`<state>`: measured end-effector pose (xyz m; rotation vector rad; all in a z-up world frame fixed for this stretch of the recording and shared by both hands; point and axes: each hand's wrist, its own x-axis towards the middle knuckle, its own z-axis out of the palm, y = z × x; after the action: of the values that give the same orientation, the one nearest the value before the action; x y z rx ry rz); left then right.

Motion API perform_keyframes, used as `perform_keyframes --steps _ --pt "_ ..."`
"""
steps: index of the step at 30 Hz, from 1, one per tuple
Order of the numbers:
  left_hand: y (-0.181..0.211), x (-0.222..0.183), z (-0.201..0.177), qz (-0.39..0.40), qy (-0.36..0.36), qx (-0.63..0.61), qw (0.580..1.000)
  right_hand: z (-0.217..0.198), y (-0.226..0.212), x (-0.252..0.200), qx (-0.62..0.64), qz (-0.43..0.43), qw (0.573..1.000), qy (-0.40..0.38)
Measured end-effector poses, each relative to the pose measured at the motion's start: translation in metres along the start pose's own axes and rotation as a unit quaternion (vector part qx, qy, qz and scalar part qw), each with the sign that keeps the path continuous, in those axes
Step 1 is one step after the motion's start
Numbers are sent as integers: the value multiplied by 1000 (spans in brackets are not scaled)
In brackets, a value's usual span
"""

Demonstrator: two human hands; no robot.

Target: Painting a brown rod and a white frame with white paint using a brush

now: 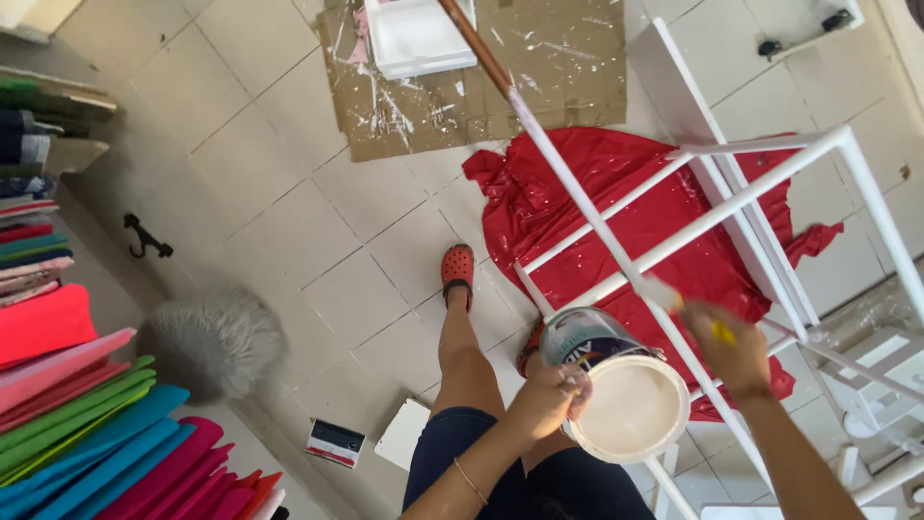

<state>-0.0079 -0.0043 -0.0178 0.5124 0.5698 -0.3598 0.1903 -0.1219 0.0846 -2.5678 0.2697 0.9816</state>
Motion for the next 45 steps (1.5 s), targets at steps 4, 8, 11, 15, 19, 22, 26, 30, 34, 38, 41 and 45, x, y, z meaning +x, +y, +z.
perform_keyframes --steps 4,8,11,15,19,22,26,30,34,38,41,45 --pt "11 -8 4 11 -2 26 1000 -3 143 -20 -111 89 989 28" --pt "-67 31 -69 -11 -128 -52 990 1 290 -49 -96 139 982 90" --pt "-9 -15 -15 124 -58 113 984 -5 350 -77 -89 248 962 72" --pt "10 -35 26 78 51 189 978 10 440 -92 -117 278 945 128" --pt "60 -70 118 -17 212 365 907 5 415 -100 -77 246 962 92" --pt "36 -56 86 -13 275 362 891 29 378 -82 -94 213 969 85" --pt "42 -67 101 13 231 345 909 48 288 -48 23 14 993 111" --pt "52 -71 127 -33 224 399 888 11 167 -59 137 130 982 23" --pt "52 -69 119 -36 207 358 910 39 167 -35 195 -2 973 125" --pt "54 -69 122 -45 196 371 906 24 214 -44 257 103 956 95" --pt "60 -70 129 -66 174 377 907 27 308 -60 268 118 947 132" --pt "62 -70 124 -72 168 383 906 47 467 -98 84 167 954 234"
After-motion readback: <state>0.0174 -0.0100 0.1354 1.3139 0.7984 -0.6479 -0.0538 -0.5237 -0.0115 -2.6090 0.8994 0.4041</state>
